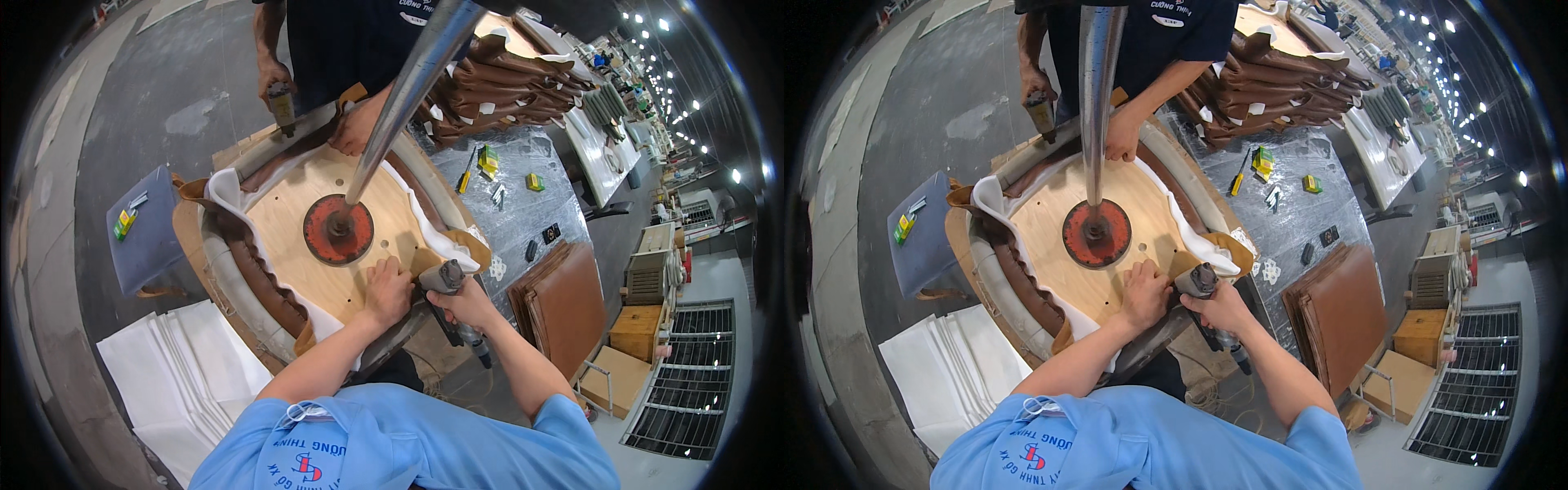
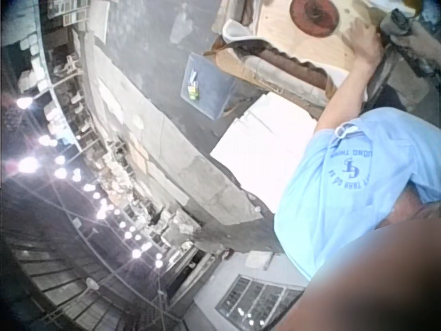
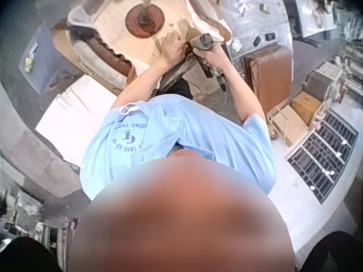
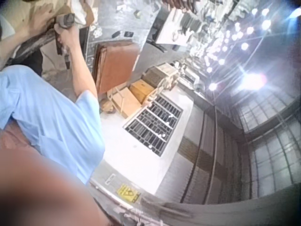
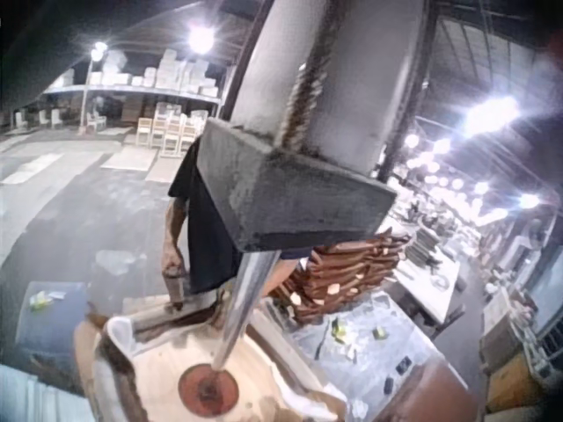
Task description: The person staples white fabric onto a wooden chair base using a staple gun while a coworker assists by holding the base and applying pressure. The person then places a brown leather cushion on top of the upholstered base.
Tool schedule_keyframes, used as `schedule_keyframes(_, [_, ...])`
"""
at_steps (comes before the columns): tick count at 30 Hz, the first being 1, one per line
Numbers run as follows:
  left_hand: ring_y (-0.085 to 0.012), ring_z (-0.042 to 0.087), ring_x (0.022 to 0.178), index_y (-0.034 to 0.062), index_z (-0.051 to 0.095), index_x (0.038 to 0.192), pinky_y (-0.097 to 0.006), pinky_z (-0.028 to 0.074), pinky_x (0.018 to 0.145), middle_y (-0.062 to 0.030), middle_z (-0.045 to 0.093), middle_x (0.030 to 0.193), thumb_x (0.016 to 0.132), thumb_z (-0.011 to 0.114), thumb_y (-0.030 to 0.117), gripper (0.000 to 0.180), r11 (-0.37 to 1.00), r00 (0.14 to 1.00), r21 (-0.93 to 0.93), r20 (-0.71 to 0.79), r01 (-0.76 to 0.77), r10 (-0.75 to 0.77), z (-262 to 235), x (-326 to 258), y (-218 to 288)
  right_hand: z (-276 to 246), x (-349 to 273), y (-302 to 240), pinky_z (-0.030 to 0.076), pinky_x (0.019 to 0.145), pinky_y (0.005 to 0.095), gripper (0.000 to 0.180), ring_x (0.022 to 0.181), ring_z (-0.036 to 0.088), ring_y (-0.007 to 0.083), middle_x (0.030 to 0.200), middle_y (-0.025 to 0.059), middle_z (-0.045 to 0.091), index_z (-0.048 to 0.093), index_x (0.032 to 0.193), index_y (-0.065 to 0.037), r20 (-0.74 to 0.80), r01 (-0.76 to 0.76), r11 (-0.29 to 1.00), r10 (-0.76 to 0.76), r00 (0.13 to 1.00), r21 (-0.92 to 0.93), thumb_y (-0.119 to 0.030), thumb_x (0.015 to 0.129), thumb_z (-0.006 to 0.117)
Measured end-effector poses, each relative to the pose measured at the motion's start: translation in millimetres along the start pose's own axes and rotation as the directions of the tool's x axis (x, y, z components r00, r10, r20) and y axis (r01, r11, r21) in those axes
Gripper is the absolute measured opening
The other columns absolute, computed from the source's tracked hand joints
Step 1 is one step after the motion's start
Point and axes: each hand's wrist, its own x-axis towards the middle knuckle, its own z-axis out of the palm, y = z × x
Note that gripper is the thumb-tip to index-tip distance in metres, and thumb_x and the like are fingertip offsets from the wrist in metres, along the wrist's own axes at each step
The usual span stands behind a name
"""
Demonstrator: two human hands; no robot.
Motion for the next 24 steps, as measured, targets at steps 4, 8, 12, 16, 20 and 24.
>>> schedule_keyframes(4, [-0.0349, 0.053, 0.110, 0.0082, 0.072, 0.096, -0.049, 0.040, 0.091, -0.0146, 0.057, 0.109, 0.085, 0.076, 0.018, 0.016, 0.997, 0.998, 0.071, 0.052, 0.031, -0.035, 2, 3, 2, -1, 1, -19, 0.046, 0.048, 0.0300, 0.028, 0.053, 0.057, 0.0106, 0.078, 0.0025, 0.067, 0.071, 0.109, 0.001, -0.011, -0.016, 0.996, 0.016, 1.000, -0.086, -0.020, 0.094, 0.082])
schedule_keyframes(8, [-0.0340, 0.052, 0.116, 0.0065, 0.072, 0.096, -0.047, 0.040, 0.094, -0.0143, 0.058, 0.112, 0.085, 0.076, 0.020, 0.018, 0.997, 0.999, 0.077, 0.044, 0.021, -0.025, -5, 4, 4, 0, 1, -25, 0.047, 0.048, 0.0300, 0.030, 0.054, 0.059, 0.0111, 0.079, 0.0038, 0.068, 0.069, 0.111, 0.002, -0.023, -0.005, 0.986, 0.002, 1.000, -0.165, -0.019, 0.093, 0.082])
schedule_keyframes(12, [-0.0337, 0.051, 0.117, 0.0062, 0.074, 0.094, -0.047, 0.041, 0.096, -0.0144, 0.058, 0.113, 0.086, 0.078, 0.026, 0.021, 0.993, 0.991, 0.114, 0.133, 0.008, -0.023, -16, -3, 3, -1, 0, -17, 0.049, 0.049, 0.0309, 0.029, 0.053, 0.060, 0.0112, 0.076, 0.0040, 0.068, 0.070, 0.108, 0.001, -0.043, 0.052, 0.994, -0.056, 0.997, -0.093, -0.021, 0.093, 0.083])
schedule_keyframes(16, [-0.0333, 0.051, 0.115, 0.0072, 0.076, 0.088, -0.047, 0.041, 0.096, -0.0139, 0.057, 0.111, 0.087, 0.079, 0.026, 0.019, 0.994, 0.996, 0.105, 0.093, 0.004, -0.014, -16, -6, 1, 0, -3, -12, 0.050, 0.049, 0.0314, 0.032, 0.052, 0.061, 0.0115, 0.075, 0.0050, 0.070, 0.071, 0.106, 0.001, -0.014, 0.034, 0.998, -0.034, 0.999, -0.061, -0.024, 0.091, 0.085])
schedule_keyframes(20, [-0.0333, 0.052, 0.113, 0.0075, 0.076, 0.089, -0.048, 0.041, 0.096, -0.0134, 0.057, 0.109, 0.086, 0.079, 0.026, 0.019, 0.996, 0.998, 0.086, 0.049, 0.030, -0.034, -10, -5, 0, 4, -4, -18, 0.049, 0.050, 0.0308, 0.030, 0.055, 0.061, 0.0113, 0.076, 0.0034, 0.068, 0.070, 0.106, 0.002, 0.011, -0.043, 0.987, 0.045, 0.999, -0.153, -0.021, 0.092, 0.084])
schedule_keyframes(24, [-0.0330, 0.053, 0.115, 0.0071, 0.076, 0.091, -0.048, 0.041, 0.098, -0.0130, 0.058, 0.111, 0.086, 0.078, 0.026, 0.020, 0.993, 0.994, 0.105, 0.085, 0.053, -0.062, -10, -5, 0, 8, -2, -27, 0.050, 0.051, 0.0311, 0.032, 0.054, 0.061, 0.0115, 0.077, 0.0045, 0.069, 0.071, 0.107, 0.003, -0.011, -0.019, 0.985, 0.017, 1.000, -0.169, -0.023, 0.092, 0.084])
